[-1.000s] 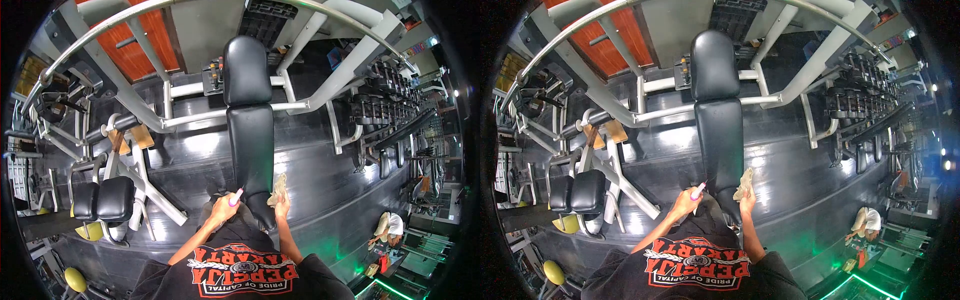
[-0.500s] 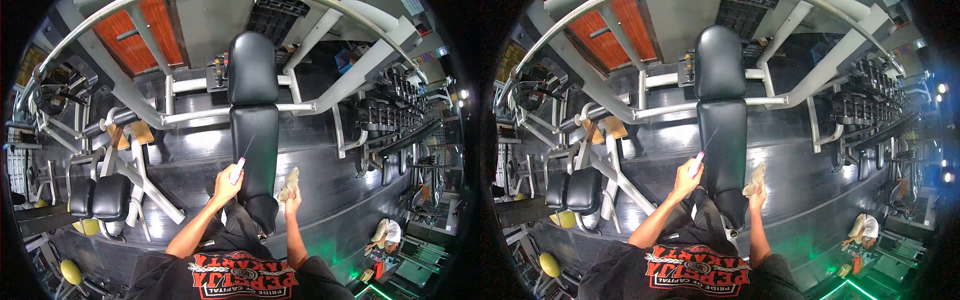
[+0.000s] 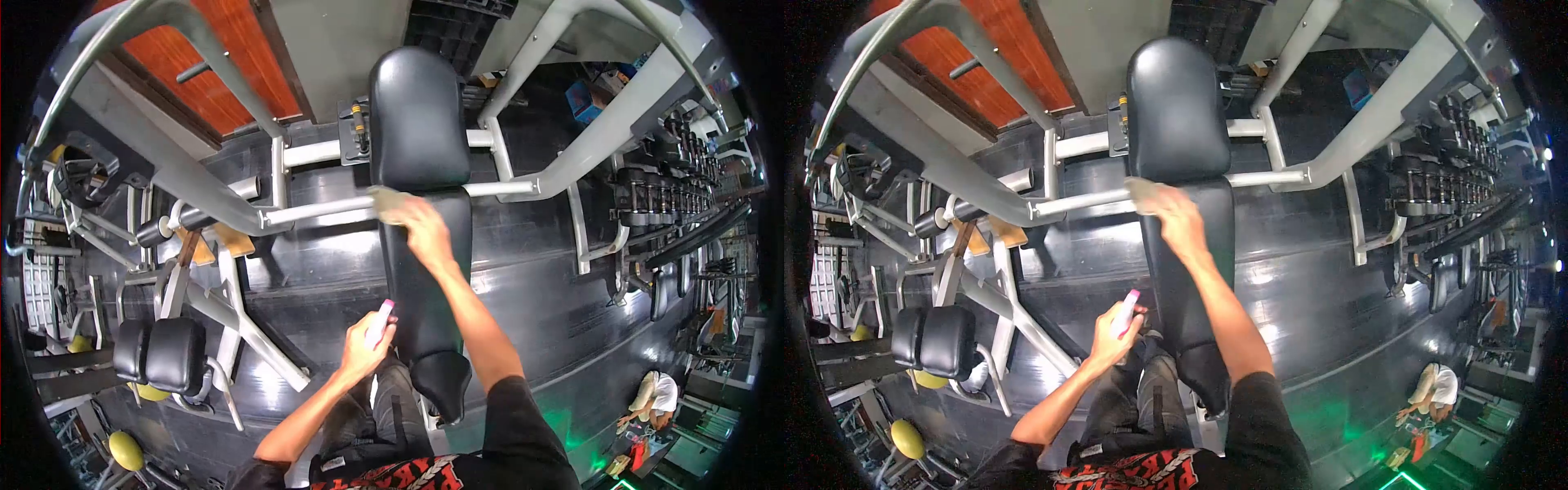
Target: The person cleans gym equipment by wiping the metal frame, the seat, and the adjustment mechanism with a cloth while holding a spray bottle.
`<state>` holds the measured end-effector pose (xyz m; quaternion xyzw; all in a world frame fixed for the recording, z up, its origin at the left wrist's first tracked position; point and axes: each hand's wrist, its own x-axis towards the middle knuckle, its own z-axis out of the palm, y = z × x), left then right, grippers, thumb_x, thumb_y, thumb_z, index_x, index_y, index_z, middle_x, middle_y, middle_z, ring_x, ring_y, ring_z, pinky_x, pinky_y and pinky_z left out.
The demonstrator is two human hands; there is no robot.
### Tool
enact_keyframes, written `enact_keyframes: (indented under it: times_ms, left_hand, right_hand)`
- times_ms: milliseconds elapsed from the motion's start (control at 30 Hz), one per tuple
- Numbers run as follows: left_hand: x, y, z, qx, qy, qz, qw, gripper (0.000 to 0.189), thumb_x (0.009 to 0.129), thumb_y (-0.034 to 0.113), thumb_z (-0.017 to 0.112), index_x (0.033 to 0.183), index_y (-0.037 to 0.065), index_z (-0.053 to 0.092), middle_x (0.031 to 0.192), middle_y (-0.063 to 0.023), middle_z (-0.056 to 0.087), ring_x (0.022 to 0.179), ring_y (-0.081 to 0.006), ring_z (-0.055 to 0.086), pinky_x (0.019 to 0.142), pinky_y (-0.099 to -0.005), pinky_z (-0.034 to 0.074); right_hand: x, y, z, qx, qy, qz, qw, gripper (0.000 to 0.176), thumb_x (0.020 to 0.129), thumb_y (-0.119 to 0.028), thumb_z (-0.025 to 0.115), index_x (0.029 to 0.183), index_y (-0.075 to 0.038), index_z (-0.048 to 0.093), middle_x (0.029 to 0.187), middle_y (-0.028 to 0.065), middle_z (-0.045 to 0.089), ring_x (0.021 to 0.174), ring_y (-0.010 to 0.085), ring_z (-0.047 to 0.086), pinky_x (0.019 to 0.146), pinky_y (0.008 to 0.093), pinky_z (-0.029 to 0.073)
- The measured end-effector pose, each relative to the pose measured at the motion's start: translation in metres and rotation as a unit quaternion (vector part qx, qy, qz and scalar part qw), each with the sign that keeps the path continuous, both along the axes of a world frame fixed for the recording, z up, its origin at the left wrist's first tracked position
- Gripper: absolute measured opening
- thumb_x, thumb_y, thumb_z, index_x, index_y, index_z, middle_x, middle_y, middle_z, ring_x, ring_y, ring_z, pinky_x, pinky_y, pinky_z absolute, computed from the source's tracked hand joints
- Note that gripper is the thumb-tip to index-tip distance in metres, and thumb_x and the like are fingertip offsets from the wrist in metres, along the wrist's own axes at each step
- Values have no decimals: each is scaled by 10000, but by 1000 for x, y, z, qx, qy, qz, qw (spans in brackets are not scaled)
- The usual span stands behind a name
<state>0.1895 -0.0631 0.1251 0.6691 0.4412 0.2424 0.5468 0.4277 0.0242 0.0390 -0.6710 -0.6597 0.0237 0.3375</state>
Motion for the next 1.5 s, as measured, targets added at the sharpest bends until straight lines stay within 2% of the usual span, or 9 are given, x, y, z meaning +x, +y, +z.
enact_keyframes:
  times_ms: [133,233,333,533,733,933,1133,1200,1500]
  left_hand:
    - [-9,3,-17,-88,-3,16,996,130,851,61,649,977,27,660,779,-47,655,637,-99,551,602,-265,461]
    - [-10,7,-22,-63,-6,6,998,141,848,56,651,985,24,658,806,-56,663,666,-101,570,620,-265,466]
    - [-11,10,-29,-135,26,0,990,141,845,49,651,983,21,653,845,-78,671,698,-138,610,648,-277,479]
    - [-15,20,-35,3,-10,-59,998,146,844,24,644,990,14,635,897,-60,684,645,-91,596,588,-244,469]
    - [-8,36,-26,25,11,-107,994,171,798,8,660,969,20,659,859,-113,659,750,-235,657,690,-323,503]
    - [4,33,-34,17,-7,-126,992,190,804,20,651,994,25,660,876,-95,666,729,-184,632,678,-297,486]
    - [-8,17,-32,-19,-1,-106,994,167,814,12,657,981,17,660,860,-110,665,703,-204,638,654,-308,491]
    - [-16,7,-40,-55,-7,-70,996,155,823,21,659,978,24,662,841,-91,663,649,-146,601,609,-275,464]
    - [-10,-3,-36,-63,-3,-68,996,152,826,31,667,978,36,669,782,-47,638,584,-91,527,559,-249,431]
  right_hand:
    - [-8,33,-66,-95,-167,75,979,307,810,-112,525,1071,-215,651,1300,51,556,1255,283,472,1058,445,384]
    - [18,16,-71,-54,-120,59,990,281,810,-136,532,1051,-215,652,1280,41,570,1232,275,493,1044,406,411]
    - [70,-21,-65,-39,-89,-43,994,379,744,0,554,1049,-190,676,1213,70,610,1176,280,543,973,394,481]
    - [96,-36,-76,-30,48,-309,949,386,791,69,470,1095,-82,654,1187,182,604,1141,342,556,1025,402,412]
    - [-17,25,-67,-14,-65,-63,996,276,770,-76,551,987,-172,692,1173,71,630,1201,268,521,1046,429,386]
    - [14,23,-54,-68,-55,147,985,260,768,-97,563,967,-207,690,1199,28,612,1212,258,516,1028,362,426]
    - [100,-40,-72,22,151,-230,961,332,767,56,496,1035,-55,658,1199,186,590,1166,354,533,1027,399,416]
    - [90,-41,-94,28,71,-310,948,301,800,64,474,1012,-48,657,1145,179,617,1116,360,560,1025,412,412]
    - [-53,11,-88,-99,-138,136,976,231,780,-122,556,972,-177,672,1223,9,608,1223,220,514,1087,426,360]
